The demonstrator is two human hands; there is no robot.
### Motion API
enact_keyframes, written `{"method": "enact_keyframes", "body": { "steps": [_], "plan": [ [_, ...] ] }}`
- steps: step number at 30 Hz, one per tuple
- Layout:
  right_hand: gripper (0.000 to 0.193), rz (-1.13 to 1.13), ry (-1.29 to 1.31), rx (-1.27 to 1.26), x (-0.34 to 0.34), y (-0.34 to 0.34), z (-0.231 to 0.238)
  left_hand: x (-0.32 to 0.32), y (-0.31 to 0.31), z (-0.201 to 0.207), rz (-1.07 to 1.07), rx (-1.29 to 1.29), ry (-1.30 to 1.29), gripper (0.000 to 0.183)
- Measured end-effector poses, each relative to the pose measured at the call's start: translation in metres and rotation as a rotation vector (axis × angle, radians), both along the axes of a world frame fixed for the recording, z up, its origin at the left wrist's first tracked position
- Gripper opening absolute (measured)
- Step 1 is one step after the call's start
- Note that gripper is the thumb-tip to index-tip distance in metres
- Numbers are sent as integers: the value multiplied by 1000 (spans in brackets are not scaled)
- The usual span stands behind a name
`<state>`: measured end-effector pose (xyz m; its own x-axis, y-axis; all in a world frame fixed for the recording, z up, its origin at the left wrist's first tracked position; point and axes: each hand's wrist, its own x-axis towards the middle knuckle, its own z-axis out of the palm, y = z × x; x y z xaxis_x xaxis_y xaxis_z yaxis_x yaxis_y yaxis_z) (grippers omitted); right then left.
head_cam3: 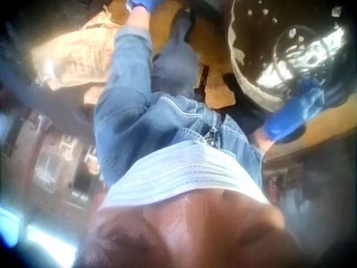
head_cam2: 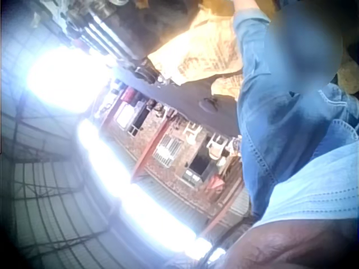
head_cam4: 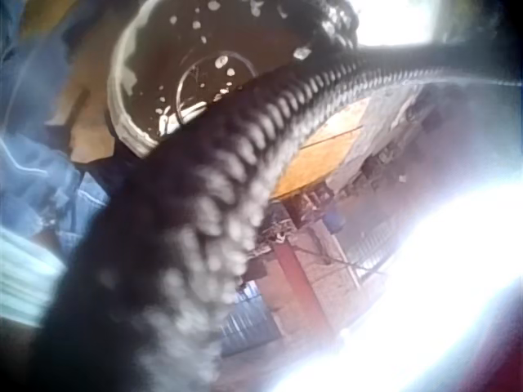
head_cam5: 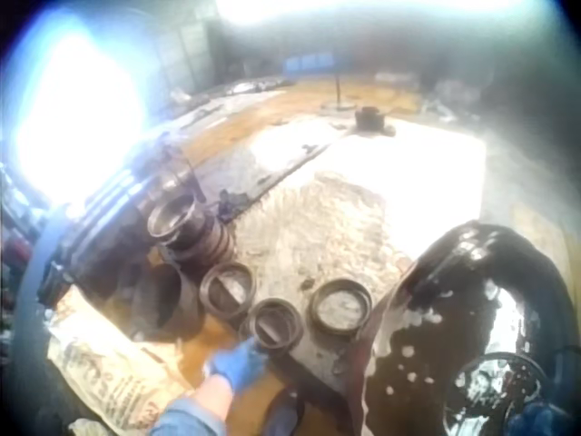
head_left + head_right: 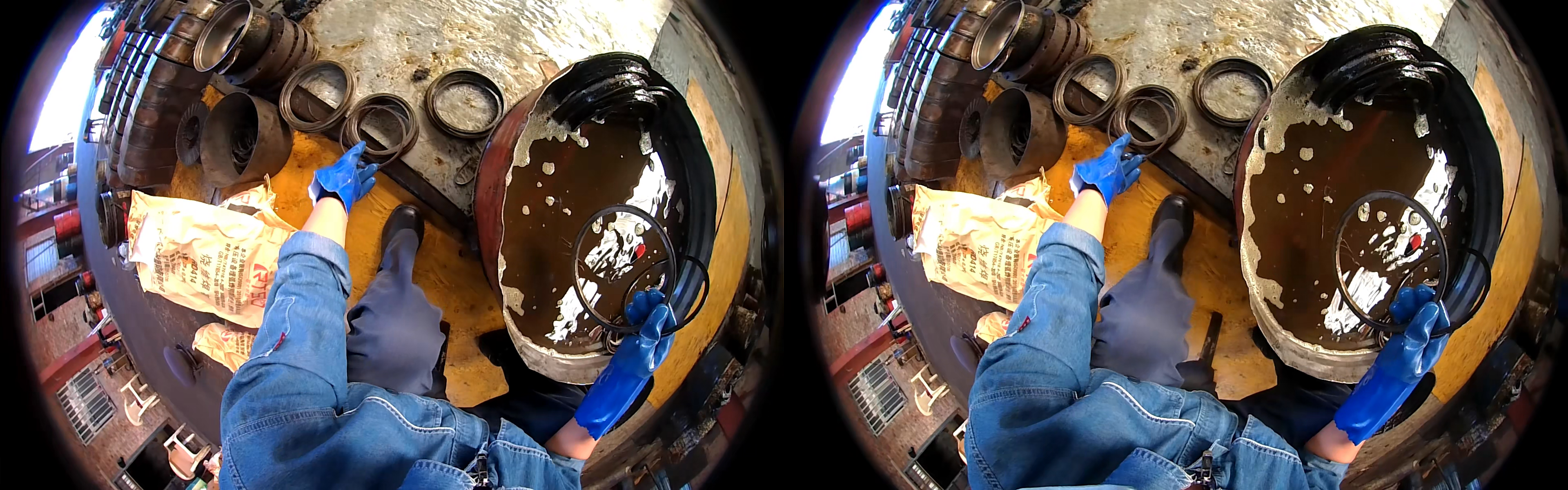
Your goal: The person cleans metal rings using a brush in a basin of liquid. They pick up circular metal components, scrub them with the brush, and place them on the floor next to other parts.
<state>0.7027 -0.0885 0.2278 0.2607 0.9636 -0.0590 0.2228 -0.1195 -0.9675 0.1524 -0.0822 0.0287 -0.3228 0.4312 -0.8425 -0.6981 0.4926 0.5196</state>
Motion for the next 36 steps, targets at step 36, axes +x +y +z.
{"method": "enact_keyframes", "body": {
  "steps": [36],
  "plan": [
    [31,33,37,25,-16,-26,19,-16,18,59,-372,-165,280,45]
  ]
}}
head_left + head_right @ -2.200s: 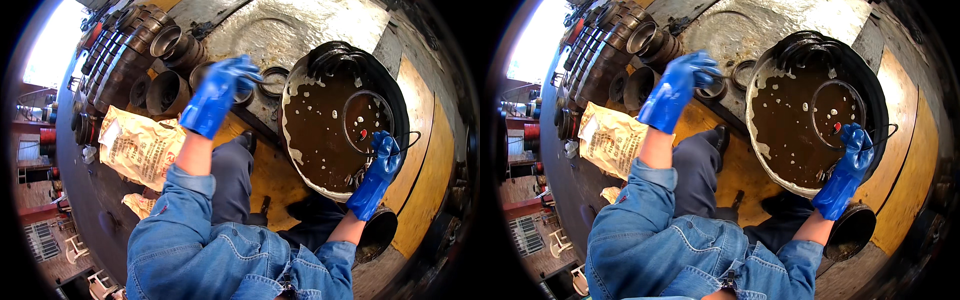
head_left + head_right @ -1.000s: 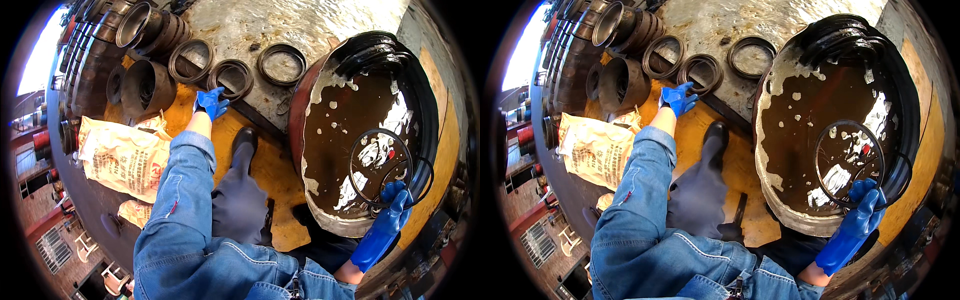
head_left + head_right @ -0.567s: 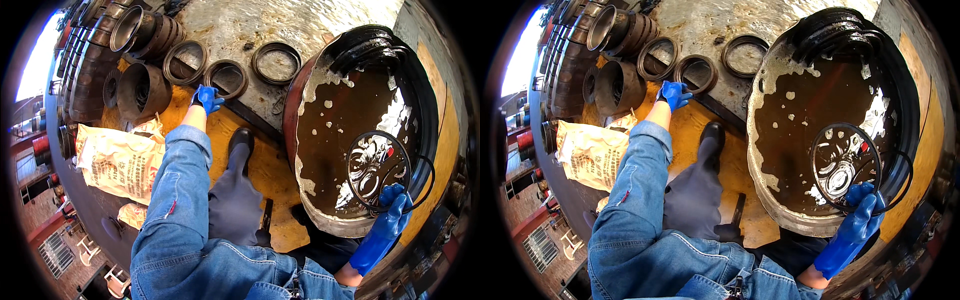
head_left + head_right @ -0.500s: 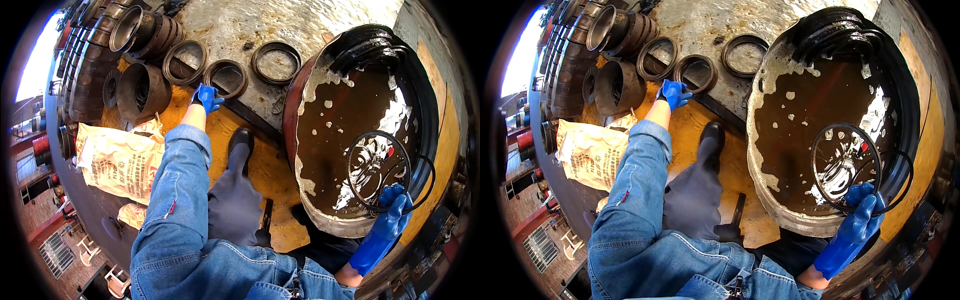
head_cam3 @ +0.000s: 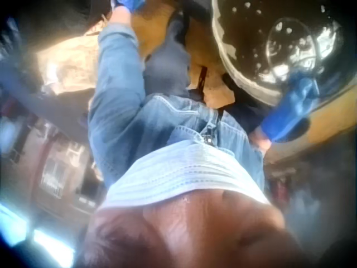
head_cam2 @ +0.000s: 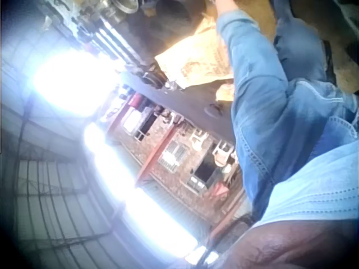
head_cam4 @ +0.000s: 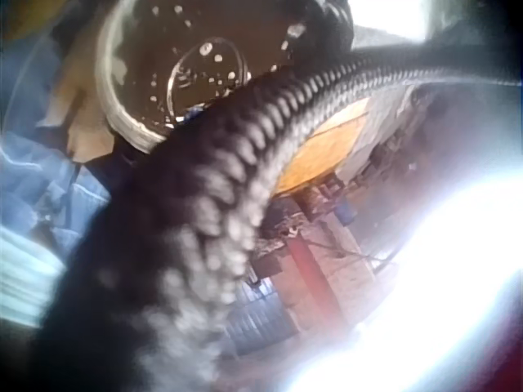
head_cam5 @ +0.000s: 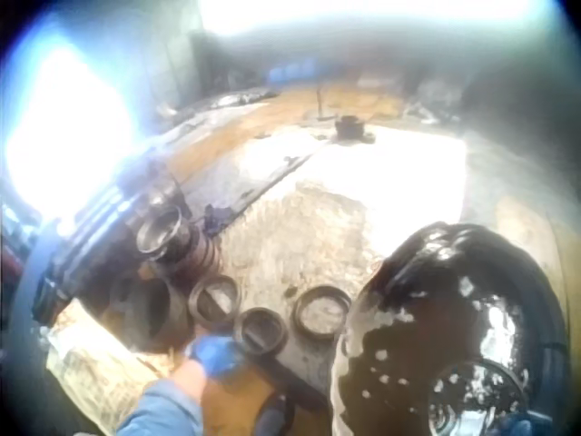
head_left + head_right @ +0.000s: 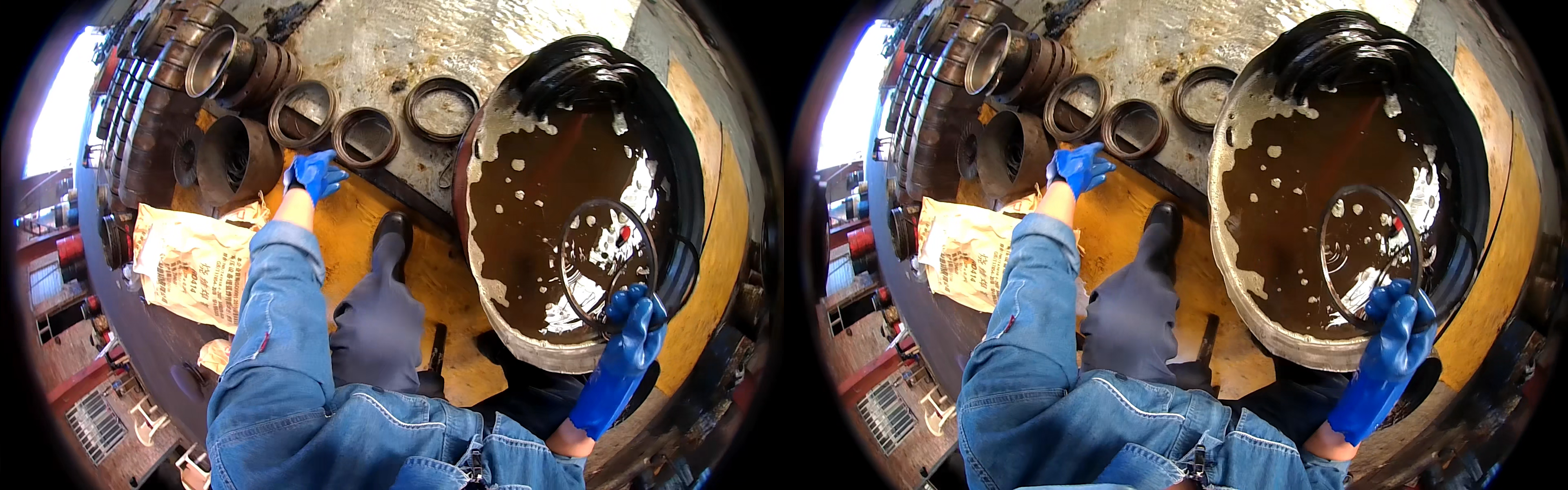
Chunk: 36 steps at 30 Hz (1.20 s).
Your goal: The person cleans metal rings using a brush in a basin of liquid. They pick up circular metal components, scrub them with the brush, and place them on the floor next to other parts.
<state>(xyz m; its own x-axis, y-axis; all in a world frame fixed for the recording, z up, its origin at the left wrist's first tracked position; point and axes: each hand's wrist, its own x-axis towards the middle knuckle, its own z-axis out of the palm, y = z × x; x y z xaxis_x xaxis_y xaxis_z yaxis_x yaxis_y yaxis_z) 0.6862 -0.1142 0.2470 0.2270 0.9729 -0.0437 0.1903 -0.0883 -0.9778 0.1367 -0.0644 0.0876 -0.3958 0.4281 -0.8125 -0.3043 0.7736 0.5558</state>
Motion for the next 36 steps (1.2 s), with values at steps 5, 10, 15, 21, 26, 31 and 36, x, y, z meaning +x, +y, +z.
{"method": "enact_keyframes", "body": {
  "steps": [5,10,15,21,26,31,36],
  "plan": [
    [28,-86,317,-128,-22,-1,10,-38,-20,16,-508,397,71,48],
    [29,63,426,-323,-52,5,41,58,8,122,-334,492,-288,49],
    [27,227,462,-178,-51,-4,35,233,-2,211,-895,555,-252,53],
    [29,455,169,-196,-58,-13,43,305,-9,184,-831,488,-582,65],
    [29,466,-760,-73,-61,-10,29,318,-15,166,-656,491,-823,52],
    [27,588,-954,-173,-76,-13,31,315,-1,167,-828,675,-591,41],
    [40,402,-729,-62,-48,-14,30,293,24,195,-726,649,-638,36]
  ]
}}
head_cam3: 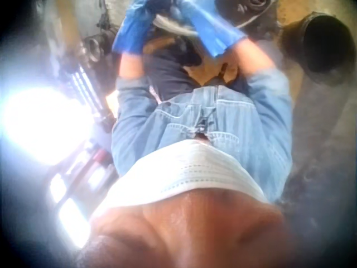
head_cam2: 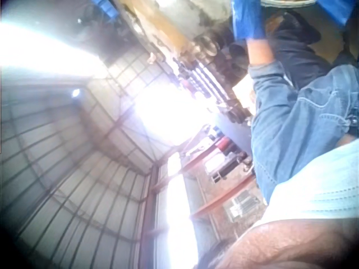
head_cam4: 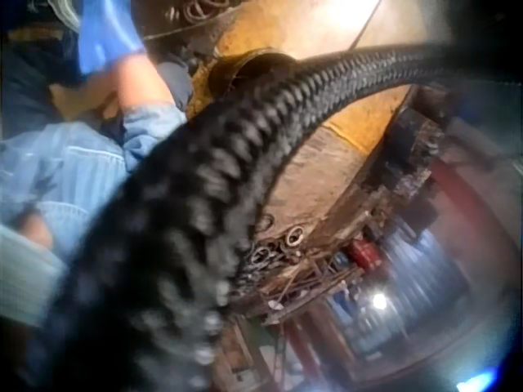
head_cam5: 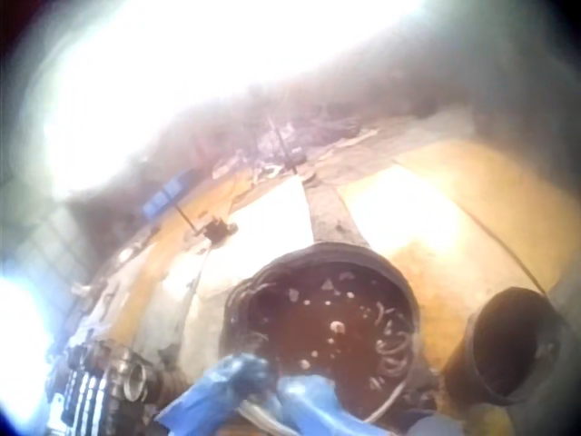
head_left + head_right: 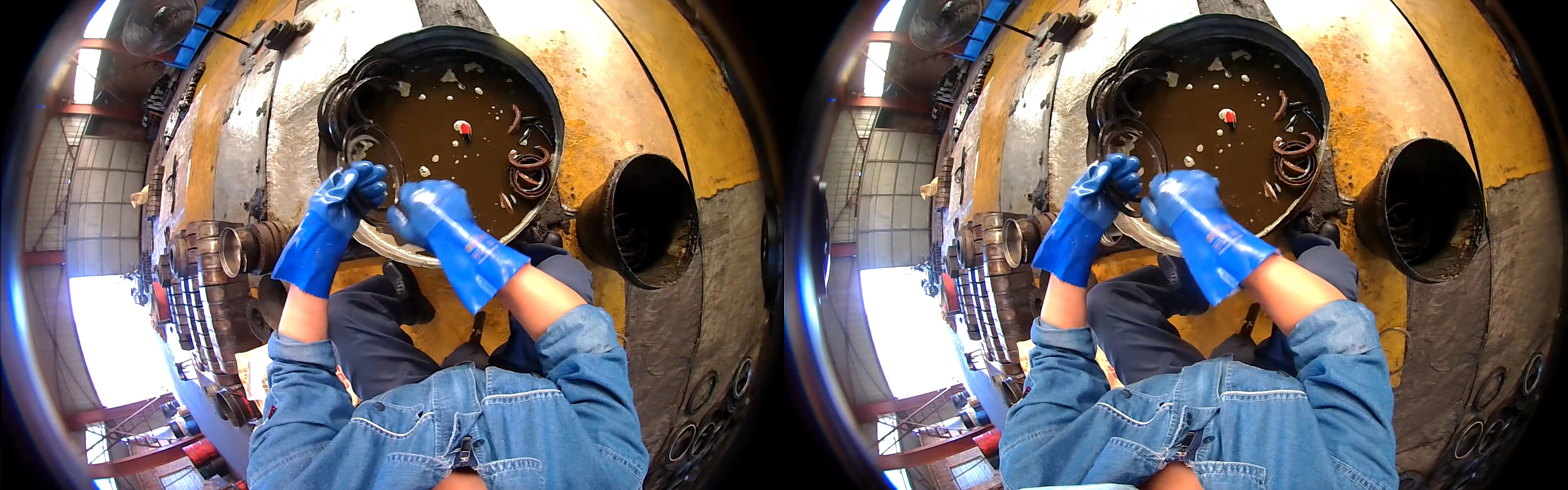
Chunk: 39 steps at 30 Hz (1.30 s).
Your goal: The person cleans metal rings using a brush in a basin of liquid. They pick up circular metal components, scrub them with the brush, and place them on the floor next to other parts.
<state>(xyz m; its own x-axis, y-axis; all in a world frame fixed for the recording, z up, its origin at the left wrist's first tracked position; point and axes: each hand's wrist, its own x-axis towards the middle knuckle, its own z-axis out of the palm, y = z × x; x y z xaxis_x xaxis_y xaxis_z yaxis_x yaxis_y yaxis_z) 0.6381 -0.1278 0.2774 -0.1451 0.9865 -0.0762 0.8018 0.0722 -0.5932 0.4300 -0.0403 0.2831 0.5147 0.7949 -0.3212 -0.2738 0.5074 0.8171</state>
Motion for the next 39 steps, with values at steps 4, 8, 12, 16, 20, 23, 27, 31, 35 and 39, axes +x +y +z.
{"method": "enact_keyframes", "body": {
  "steps": [4,8,12,16,20,23,27,31,35,39],
  "plan": [
    [39,-356,278,66,26,13,-15,-28,16,21,-108,-102,-329,33],
    [45,-435,725,-305,43,20,-2,-35,11,28,-163,-187,-664,34],
    [48,-486,1148,-419,48,-8,14,-25,-7,33,-119,-173,-801,30],
    [44,-344,1640,-540,33,14,-27,-16,-8,20,-150,-189,-919,30],
    [42,-468,1752,-630,25,28,-32,-19,1,-3,-144,-192,-937,30],
    [44,-575,1541,-562,23,37,-24,-30,8,-29,-112,-154,-854,33],
    [41,-328,1491,-252,29,30,-29,-42,5,-52,-66,-75,-654,43],
    [35,-449,1465,-191,27,33,-31,-44,11,-62,-81,-59,-556,53],
    [38,-477,1416,-163,28,42,-37,-38,13,-60,-69,-43,-545,54],
    [36,-494,1364,-176,21,45,-36,-40,1,-46,72,44,-242,51]
  ]
}}
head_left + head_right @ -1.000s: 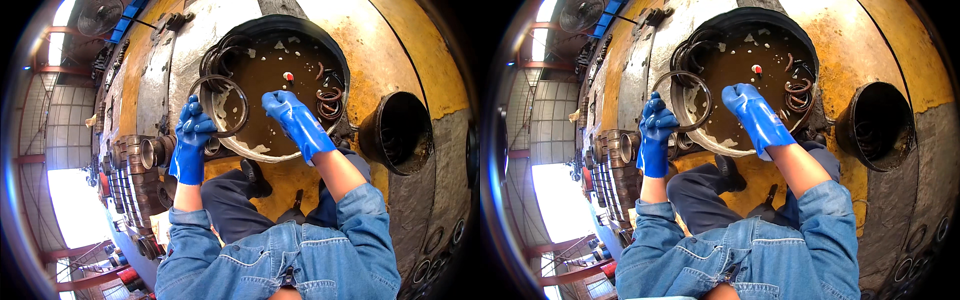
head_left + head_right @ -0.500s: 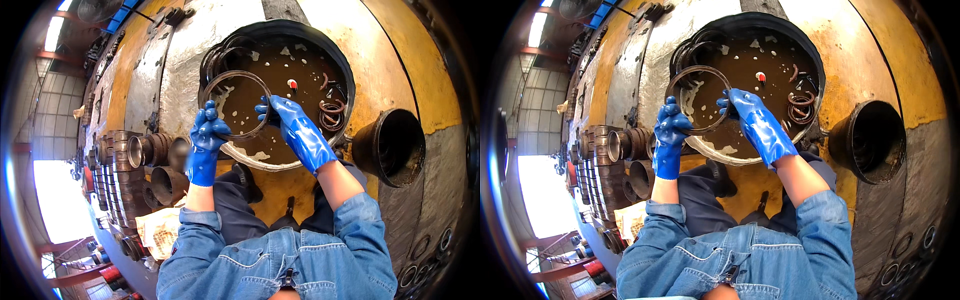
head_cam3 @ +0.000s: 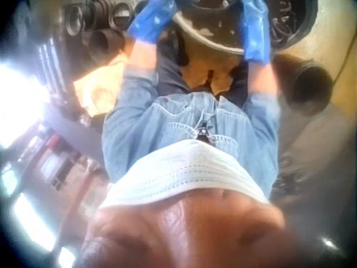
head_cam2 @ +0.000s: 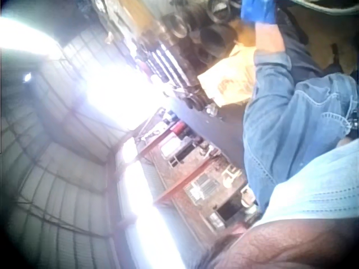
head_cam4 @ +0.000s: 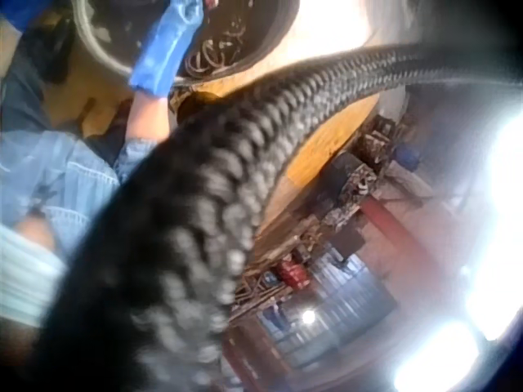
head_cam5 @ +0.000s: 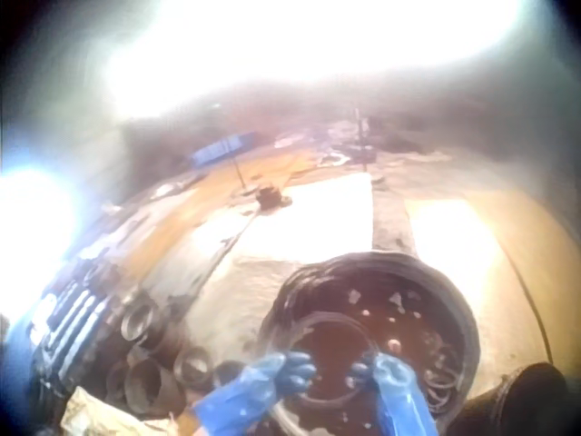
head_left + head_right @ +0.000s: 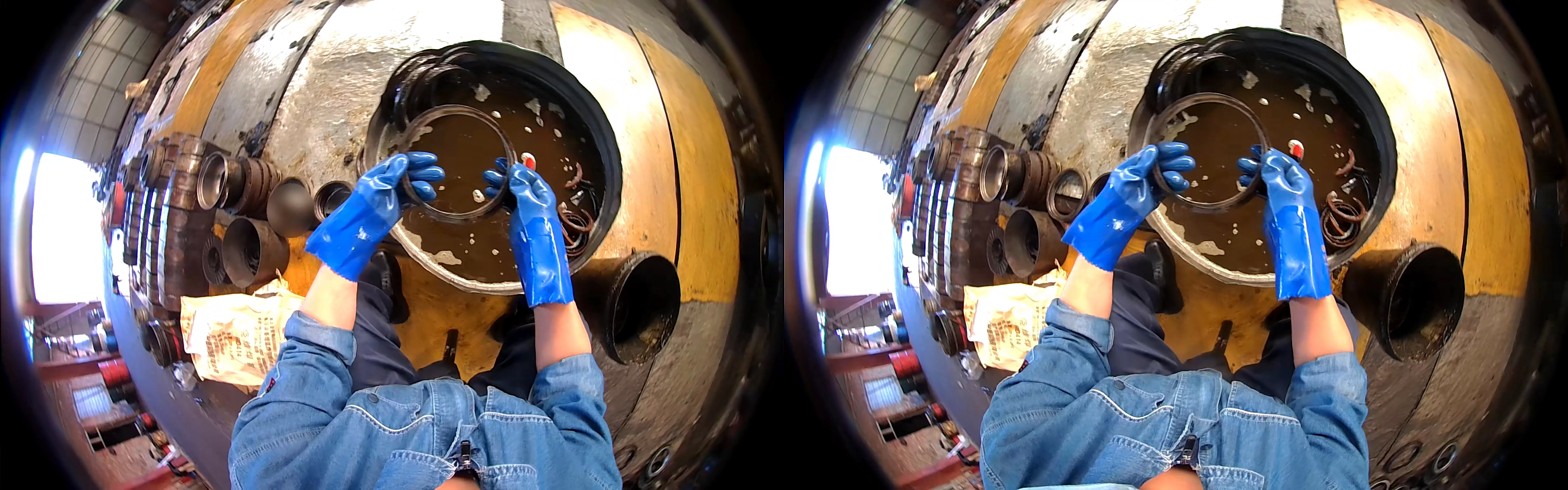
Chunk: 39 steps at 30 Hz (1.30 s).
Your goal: The person cleans metal rings using a brush in a basin of liquid. They pick up circular metal components, scrub them with the brush, and place them on the floor next to other parts.
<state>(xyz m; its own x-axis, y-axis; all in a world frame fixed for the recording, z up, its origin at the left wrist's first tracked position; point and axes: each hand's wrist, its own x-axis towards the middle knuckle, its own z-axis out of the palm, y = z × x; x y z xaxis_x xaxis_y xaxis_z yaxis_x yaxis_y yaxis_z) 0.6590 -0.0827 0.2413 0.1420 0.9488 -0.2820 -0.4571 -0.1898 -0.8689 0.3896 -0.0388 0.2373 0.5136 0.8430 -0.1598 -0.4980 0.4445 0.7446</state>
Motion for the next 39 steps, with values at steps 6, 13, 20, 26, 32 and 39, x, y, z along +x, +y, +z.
{"method": "enact_keyframes", "body": {
  "steps": [6,13,20,26,32,39],
  "plan": [
    [32,-68,-62,44,5,2,-17,-3,-9,-3,83,230,290,43],
    [41,-82,-105,-36,21,8,-31,4,-18,22,-5,101,511,50],
    [45,56,76,-144,18,25,-42,-2,-26,48,133,-36,295,28],
    [42,196,69,-198,11,17,-46,-97,-37,119,567,109,454,29],
    [45,152,52,-339,31,11,-56,-184,6,53,702,219,739,37],
    [33,108,157,-457,10,7,-38,-228,74,-100,753,12,583,35]
  ]
}}
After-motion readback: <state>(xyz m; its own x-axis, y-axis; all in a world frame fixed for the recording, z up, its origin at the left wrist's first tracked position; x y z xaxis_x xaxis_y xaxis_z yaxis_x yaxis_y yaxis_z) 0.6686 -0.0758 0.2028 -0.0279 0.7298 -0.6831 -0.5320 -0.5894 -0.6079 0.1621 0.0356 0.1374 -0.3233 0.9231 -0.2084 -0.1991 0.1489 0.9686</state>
